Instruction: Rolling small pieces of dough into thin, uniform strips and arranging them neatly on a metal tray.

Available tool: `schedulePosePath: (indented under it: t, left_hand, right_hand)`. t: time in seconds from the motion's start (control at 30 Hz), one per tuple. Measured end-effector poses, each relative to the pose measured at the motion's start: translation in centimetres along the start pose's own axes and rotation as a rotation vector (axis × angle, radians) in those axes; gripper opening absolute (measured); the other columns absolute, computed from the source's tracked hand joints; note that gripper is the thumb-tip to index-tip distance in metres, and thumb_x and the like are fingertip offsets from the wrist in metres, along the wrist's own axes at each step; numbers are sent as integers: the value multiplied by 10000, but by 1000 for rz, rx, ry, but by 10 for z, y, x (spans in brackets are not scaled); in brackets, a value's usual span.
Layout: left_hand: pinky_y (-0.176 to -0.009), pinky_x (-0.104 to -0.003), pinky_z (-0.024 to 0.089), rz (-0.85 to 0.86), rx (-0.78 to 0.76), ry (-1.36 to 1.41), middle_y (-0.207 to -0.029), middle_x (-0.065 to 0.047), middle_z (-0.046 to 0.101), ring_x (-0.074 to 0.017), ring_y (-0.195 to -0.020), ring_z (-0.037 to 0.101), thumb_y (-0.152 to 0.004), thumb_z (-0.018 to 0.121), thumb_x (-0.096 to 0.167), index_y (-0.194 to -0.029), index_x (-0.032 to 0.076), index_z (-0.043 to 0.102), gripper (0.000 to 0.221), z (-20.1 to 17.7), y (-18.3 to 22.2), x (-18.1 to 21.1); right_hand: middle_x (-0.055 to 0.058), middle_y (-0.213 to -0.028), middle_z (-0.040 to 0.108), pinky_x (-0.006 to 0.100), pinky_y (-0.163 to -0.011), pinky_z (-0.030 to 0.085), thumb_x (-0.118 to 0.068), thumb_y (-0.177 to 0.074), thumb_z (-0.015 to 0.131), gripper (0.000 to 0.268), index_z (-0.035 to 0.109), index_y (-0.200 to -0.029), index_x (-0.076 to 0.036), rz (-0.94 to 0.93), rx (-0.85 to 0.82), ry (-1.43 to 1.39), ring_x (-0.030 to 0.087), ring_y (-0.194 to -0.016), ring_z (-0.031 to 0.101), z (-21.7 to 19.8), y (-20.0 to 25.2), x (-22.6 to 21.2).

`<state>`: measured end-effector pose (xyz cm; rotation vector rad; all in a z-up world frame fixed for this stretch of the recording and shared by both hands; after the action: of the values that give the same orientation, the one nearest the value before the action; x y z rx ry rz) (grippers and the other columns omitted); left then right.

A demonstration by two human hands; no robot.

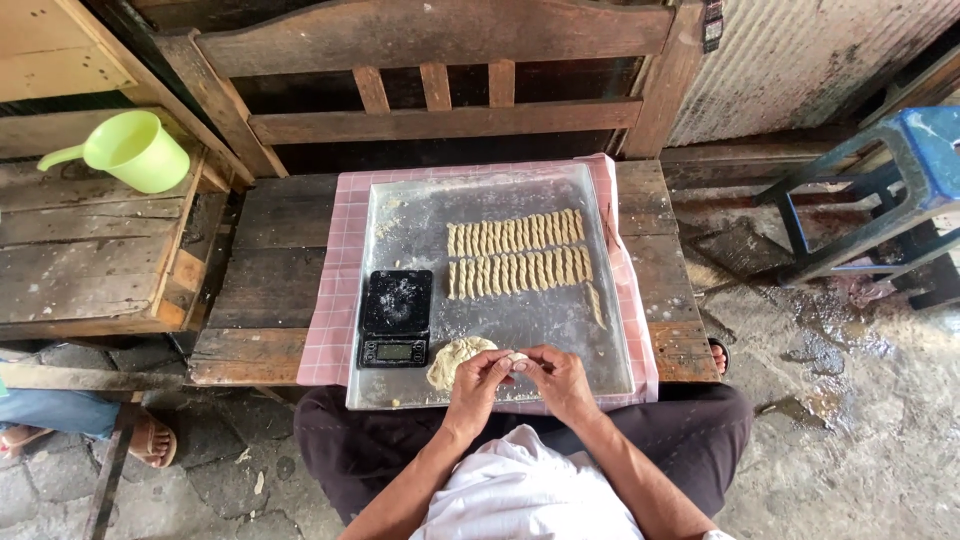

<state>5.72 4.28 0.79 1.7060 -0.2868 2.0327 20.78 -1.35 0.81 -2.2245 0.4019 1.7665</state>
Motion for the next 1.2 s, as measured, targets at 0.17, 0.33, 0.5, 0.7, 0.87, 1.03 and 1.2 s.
schedulePosePath:
  t: [0.17,0.33,0.5,0.7,0.87,1.03,1.2]
  left_hand:
    - [-750,-278,611,31,40,-52,-896,-152,771,-160,-824,713,-911,779,137,-1084,-41,746,251,-2,-7,3]
    - [-784,-274,577,110,-14,-185,-946,-98,712,-154,-908,680,-863,843,208,-1243,17,714,444,0,-3,5]
    - [-779,-258,569,163,-23,-264,-958,-79,701,-144,-917,674,-845,865,195,-1293,66,694,497,4,2,6]
    - [-672,-263,554,139,-53,-266,-841,-45,680,-85,-735,613,-908,801,192,-1059,68,806,196,-1,-1,11]
    - [-571,-213,454,53,-96,-200,-665,-15,660,-55,-634,543,-920,792,274,-851,89,761,200,-7,-5,4]
    - [-714,-256,566,92,-41,-35,-862,-101,757,-101,-776,664,-878,811,138,-1096,-18,738,278,-1,6,18]
    - [-736,-275,589,98,-32,-76,-876,-123,775,-118,-778,665,-960,715,160,-1099,-20,785,238,0,6,17]
  right_hand:
    - [86,-709,769,232,-493,464,-193,-888,801,217,804,-1041,-39,150,109,-199,97,-531,568,0,6,-10]
    - [120,-756,772,258,-550,529,-167,-905,776,243,800,-1089,-10,151,18,-317,147,-590,650,6,6,1]
    - [94,-828,737,224,-605,521,-88,-900,774,285,657,-1149,-12,130,30,-508,115,-696,641,8,5,-4]
    - [140,-748,755,264,-554,556,-212,-972,712,194,738,-988,-20,123,-10,-322,174,-639,676,7,4,-6]
    - [131,-856,802,253,-554,574,-248,-913,781,315,749,-1100,3,120,-116,-274,151,-686,720,8,8,-9]
    - [119,-726,769,236,-489,536,-194,-916,768,176,784,-963,-25,105,-96,-287,138,-554,654,7,4,0]
    - [170,-785,770,257,-494,557,-126,-896,784,217,740,-1036,33,166,45,-370,191,-623,714,3,8,-12]
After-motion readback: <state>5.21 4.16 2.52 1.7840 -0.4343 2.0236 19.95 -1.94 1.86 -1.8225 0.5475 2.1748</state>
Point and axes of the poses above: each hand's wrist, its own y-axis away from the middle knuckle, its own z-axis out of the palm, x = y × z, the point moved 6 cm from there along -y, towards the middle knuckle
